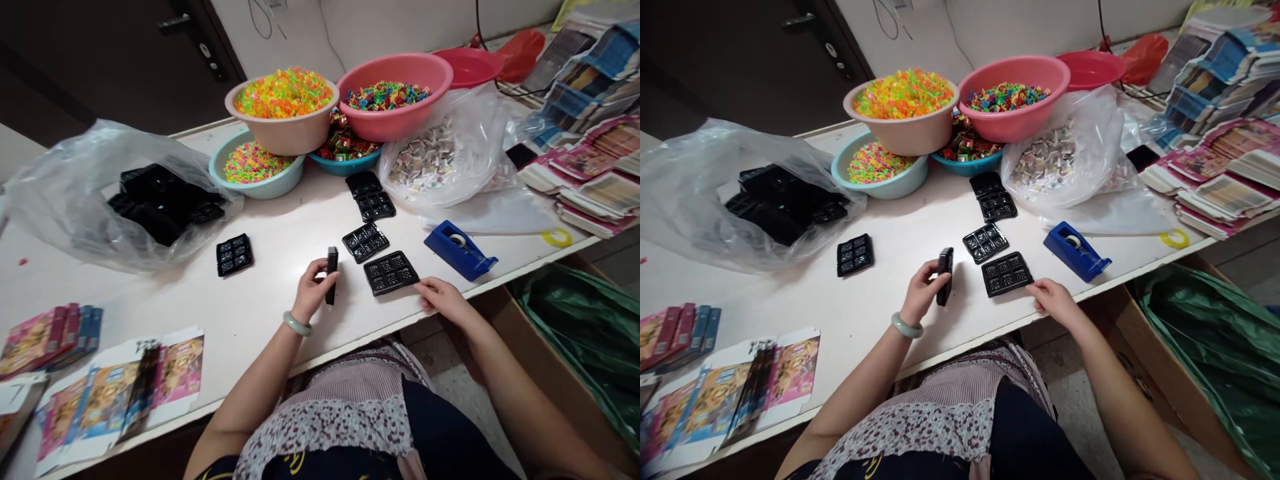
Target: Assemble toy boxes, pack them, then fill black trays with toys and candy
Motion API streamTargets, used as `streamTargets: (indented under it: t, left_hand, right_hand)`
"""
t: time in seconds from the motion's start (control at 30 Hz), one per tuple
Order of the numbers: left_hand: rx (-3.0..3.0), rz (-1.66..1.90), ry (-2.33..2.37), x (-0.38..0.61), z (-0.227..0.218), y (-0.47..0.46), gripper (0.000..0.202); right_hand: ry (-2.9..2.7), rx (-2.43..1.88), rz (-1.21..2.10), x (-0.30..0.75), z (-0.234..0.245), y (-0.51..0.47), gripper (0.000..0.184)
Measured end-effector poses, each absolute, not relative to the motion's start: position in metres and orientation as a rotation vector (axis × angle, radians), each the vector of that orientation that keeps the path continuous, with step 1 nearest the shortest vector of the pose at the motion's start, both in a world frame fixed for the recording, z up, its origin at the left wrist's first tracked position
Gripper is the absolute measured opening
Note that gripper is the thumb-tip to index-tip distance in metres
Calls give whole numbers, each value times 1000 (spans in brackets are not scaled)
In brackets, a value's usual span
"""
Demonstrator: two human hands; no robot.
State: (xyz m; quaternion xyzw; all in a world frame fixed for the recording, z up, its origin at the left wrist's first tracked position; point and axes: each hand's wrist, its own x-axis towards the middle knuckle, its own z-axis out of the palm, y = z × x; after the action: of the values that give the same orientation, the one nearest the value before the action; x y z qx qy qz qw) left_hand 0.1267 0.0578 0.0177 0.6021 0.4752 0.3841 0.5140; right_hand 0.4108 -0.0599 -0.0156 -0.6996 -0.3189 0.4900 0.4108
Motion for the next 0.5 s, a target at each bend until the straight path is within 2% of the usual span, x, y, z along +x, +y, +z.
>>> streamTargets:
  t: [0.1, 0.17, 0.3, 0.5]
  left_hand:
    - [1414, 948, 1185, 122, 21, 69, 34]
    - [1388, 983, 1193, 129, 23, 77, 34]
    - [1327, 989, 1158, 150, 25, 84, 32]
    - [1341, 947, 1092, 149, 22, 76, 35]
  right_hand:
    - [-1387, -2083, 798, 441, -12, -67, 19]
    - [-1640, -2000, 592, 436, -6, -51, 15]
    - [-2037, -1622, 527, 395, 5, 1, 34]
    - [-2218, -1529, 445, 368, 4, 34, 40]
